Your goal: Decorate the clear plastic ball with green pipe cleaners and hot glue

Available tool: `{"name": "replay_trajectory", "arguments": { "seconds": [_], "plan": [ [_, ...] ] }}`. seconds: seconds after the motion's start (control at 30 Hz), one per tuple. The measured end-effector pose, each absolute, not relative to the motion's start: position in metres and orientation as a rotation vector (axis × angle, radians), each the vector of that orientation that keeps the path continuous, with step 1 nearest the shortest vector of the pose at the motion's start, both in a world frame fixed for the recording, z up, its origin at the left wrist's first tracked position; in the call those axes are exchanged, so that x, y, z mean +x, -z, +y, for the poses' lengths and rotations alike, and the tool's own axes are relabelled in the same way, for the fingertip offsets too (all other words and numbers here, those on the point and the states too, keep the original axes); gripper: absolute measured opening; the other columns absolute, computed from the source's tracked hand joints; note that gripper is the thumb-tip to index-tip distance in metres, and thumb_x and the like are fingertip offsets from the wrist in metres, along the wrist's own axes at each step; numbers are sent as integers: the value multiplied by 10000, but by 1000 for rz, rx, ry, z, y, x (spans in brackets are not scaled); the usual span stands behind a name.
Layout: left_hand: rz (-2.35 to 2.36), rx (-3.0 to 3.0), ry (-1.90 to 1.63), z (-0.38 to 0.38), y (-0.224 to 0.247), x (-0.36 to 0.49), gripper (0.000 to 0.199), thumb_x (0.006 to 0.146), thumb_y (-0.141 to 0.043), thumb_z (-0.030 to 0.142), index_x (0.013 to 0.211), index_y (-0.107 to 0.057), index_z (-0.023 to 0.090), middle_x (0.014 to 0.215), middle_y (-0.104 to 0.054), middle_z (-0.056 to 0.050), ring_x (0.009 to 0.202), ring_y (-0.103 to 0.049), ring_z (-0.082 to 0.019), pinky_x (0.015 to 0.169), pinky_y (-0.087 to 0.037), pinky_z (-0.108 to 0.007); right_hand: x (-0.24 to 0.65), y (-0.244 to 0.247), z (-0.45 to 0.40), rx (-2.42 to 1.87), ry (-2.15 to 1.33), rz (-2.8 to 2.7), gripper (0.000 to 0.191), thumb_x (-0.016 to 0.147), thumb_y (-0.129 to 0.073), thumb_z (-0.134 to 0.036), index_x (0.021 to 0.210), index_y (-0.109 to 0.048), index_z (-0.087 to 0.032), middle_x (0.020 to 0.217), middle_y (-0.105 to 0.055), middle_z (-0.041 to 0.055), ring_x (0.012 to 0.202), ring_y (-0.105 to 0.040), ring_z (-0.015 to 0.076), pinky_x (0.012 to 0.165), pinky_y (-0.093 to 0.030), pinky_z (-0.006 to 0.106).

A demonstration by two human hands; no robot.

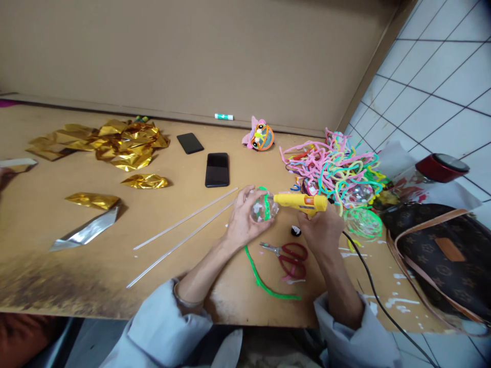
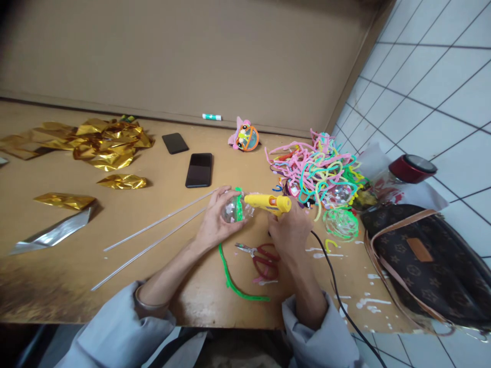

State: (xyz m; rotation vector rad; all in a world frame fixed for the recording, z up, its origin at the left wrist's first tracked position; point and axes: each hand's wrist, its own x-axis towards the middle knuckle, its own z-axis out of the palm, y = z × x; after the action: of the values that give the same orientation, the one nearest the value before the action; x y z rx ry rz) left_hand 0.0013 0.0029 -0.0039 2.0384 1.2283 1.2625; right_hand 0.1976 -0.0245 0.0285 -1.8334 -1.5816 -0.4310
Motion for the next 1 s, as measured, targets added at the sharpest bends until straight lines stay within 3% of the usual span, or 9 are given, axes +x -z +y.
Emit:
{"name": "replay_trajectory", "arguments": {
  "seconds": [1.0],
  "plan": [
    [1236, 2024, -1288, 3, 2, 2, 646, 667, -823, 261, 1263, -574, 239, 1353, -487, -122, 1341, -484, -314, 1131, -421, -511, 197, -28, -24, -1869, 440, -1564, 207, 719, -516, -285, 900, -578, -204, 732, -601, 52, 679, -550, 230, 571, -356, 301]
  ]
}}
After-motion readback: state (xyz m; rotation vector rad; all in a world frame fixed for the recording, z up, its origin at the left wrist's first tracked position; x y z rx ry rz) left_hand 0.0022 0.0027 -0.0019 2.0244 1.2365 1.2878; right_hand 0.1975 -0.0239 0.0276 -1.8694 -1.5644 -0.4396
